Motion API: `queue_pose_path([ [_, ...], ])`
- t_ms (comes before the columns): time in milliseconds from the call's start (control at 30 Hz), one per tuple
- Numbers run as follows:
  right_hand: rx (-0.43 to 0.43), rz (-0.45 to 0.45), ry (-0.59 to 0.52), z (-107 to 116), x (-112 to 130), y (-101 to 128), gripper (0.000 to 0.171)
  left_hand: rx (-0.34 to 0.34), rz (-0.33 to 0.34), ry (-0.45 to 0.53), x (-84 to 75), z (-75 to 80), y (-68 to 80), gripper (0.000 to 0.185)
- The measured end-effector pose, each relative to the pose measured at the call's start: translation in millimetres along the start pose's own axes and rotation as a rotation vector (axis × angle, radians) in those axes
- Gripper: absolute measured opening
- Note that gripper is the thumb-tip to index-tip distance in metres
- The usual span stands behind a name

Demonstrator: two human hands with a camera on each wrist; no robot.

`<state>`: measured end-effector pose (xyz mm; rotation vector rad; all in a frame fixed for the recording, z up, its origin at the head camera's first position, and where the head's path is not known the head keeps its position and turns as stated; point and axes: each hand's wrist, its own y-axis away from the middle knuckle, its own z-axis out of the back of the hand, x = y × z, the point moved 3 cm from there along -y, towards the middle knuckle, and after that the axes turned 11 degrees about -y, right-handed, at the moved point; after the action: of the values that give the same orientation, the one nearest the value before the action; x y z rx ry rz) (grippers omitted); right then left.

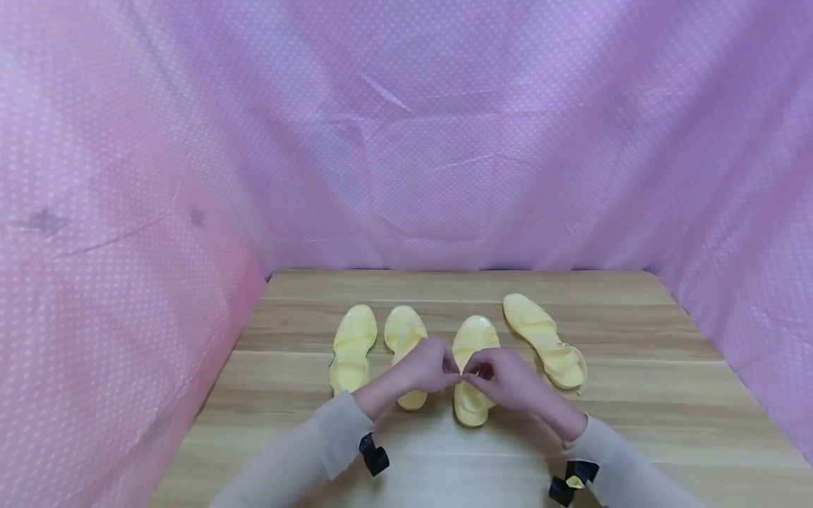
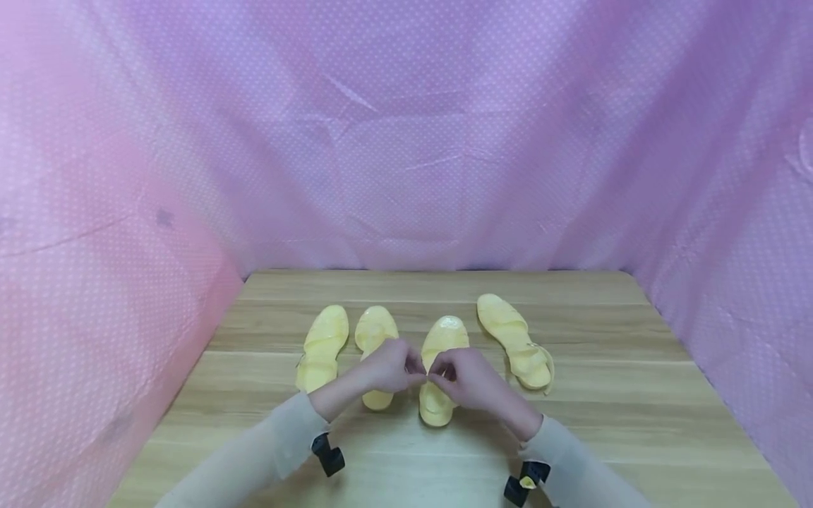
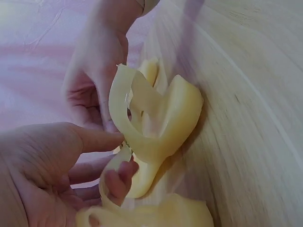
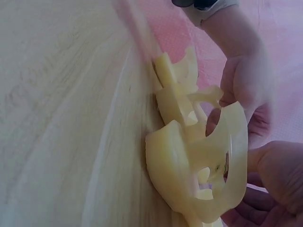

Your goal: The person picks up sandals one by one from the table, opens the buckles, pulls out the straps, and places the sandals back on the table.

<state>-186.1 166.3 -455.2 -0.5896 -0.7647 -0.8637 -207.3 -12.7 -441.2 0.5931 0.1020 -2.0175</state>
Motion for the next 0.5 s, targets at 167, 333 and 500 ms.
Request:
queue_pose_path([
  [167,0.078,-0.020,-0.052,2,-10,-10,0.006,0.001,-0.015,0.006,5.1,-3.3,0.3,0.008],
  [333,0.137,-0.058,-0.168,4,-25,-15,0.004,-0.017,-0.024,0.080,8.6,-6.8,-0.7,0.006],
  [500,0.164,-0.072,-0.242,6,-33,-17,0.004,-0.045,-0.049,0.103,8.7,-6.5,0.1,0.005],
])
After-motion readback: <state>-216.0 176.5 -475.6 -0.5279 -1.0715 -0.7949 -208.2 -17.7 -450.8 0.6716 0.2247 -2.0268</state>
